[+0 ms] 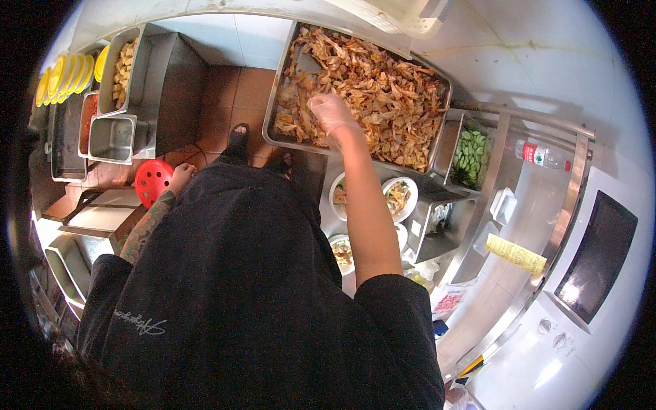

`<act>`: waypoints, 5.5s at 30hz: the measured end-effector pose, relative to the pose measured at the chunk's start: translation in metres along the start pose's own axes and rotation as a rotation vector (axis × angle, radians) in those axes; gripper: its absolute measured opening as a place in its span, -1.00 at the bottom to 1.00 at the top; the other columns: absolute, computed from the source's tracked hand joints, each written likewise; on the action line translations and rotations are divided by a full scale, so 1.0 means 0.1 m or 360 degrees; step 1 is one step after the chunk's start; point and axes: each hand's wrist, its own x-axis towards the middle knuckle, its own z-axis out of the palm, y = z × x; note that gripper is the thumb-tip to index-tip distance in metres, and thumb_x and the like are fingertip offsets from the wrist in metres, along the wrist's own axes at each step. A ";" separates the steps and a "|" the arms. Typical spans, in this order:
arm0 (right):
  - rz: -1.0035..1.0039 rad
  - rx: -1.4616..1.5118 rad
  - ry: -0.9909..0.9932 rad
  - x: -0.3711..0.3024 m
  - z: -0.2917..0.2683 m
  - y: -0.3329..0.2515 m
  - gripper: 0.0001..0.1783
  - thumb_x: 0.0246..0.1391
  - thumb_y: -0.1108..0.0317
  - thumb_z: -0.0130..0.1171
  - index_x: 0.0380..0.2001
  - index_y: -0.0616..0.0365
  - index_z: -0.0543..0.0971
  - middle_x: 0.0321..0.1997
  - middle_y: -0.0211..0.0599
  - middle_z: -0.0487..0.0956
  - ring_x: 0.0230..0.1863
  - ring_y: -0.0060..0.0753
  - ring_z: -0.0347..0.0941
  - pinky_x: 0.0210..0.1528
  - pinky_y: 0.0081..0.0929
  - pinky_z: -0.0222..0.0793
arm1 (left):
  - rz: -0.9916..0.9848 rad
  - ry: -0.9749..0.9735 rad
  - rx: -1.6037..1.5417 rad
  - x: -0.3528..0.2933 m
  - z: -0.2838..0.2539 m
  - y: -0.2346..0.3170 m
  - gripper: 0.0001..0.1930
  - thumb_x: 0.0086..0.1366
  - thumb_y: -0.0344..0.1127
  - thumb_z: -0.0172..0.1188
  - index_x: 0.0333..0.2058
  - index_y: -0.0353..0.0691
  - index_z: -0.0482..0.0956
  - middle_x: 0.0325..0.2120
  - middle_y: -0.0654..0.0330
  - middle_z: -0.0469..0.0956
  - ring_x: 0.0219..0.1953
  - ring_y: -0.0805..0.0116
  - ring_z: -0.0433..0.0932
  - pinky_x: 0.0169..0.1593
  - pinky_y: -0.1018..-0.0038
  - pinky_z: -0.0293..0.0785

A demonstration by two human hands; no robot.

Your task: The person assembles bowls of food by adding sliced cucumbers, shredded cabbage, and shredded meat from metal trays into multiple white bowls. The person uses gloved hands to transfer ingredients and arranges the bowls on the stainless steel counter.

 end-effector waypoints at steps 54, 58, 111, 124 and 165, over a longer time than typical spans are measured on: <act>0.1268 0.0409 0.1224 -3.82 1.44 2.86 -0.68 0.12 0.21 0.15 -0.10 0.08 0.63 -0.04 -0.03 0.61 0.02 0.01 0.52 0.08 -0.19 0.41 | 0.0216 -0.1017 0.1007 0.83 0.21 1.94 -0.70 0.36 -0.17 0.10 -0.35 -0.31 0.60 -0.47 0.23 0.60 -0.46 0.41 0.51 -0.34 0.41 0.43; 0.1230 0.0417 0.1488 -3.88 1.37 2.84 -0.65 0.10 0.23 0.15 -0.07 0.09 0.63 -0.03 -0.04 0.61 0.05 -0.02 0.52 0.11 -0.20 0.41 | 0.0157 -0.0989 0.0928 0.78 0.32 2.05 -0.74 0.37 -0.20 0.10 -0.30 -0.30 0.60 -0.45 0.22 0.61 -0.48 0.45 0.50 -0.41 0.47 0.42; -0.0220 0.3031 0.0065 -0.86 0.14 -0.44 -0.40 0.30 -0.10 -0.03 0.15 0.18 0.40 0.21 -0.15 0.44 0.25 -0.09 0.34 0.33 0.03 0.15 | 0.1753 -0.0775 0.0654 -2.25 1.01 4.41 -0.74 0.31 -0.20 0.08 -0.46 -0.26 0.54 -0.52 -0.07 0.55 -0.40 -0.15 0.53 -0.31 0.07 0.47; -0.0009 0.2185 0.0197 -0.60 0.59 -0.84 -0.55 0.25 -0.02 0.12 -0.07 0.15 0.56 -0.20 -0.32 0.58 -0.18 -0.41 0.44 -0.06 -0.38 0.34 | -0.0557 0.1907 -0.1007 -0.36 -1.79 0.97 -0.56 0.21 -0.15 0.26 -0.04 -0.33 0.52 -0.28 -0.03 0.61 -0.24 0.23 0.56 -0.16 0.33 0.49; 0.0966 0.0224 0.0917 -2.52 -0.74 2.05 -0.42 0.24 0.03 -0.01 0.19 0.20 0.39 0.13 0.19 0.49 0.09 0.26 0.45 0.15 -0.09 0.35 | 0.0360 -0.0194 -0.0345 -2.33 0.03 3.64 -0.84 0.34 -0.42 0.17 -0.12 -0.24 0.51 -0.38 0.42 0.51 -0.41 0.69 0.40 -0.42 0.72 0.21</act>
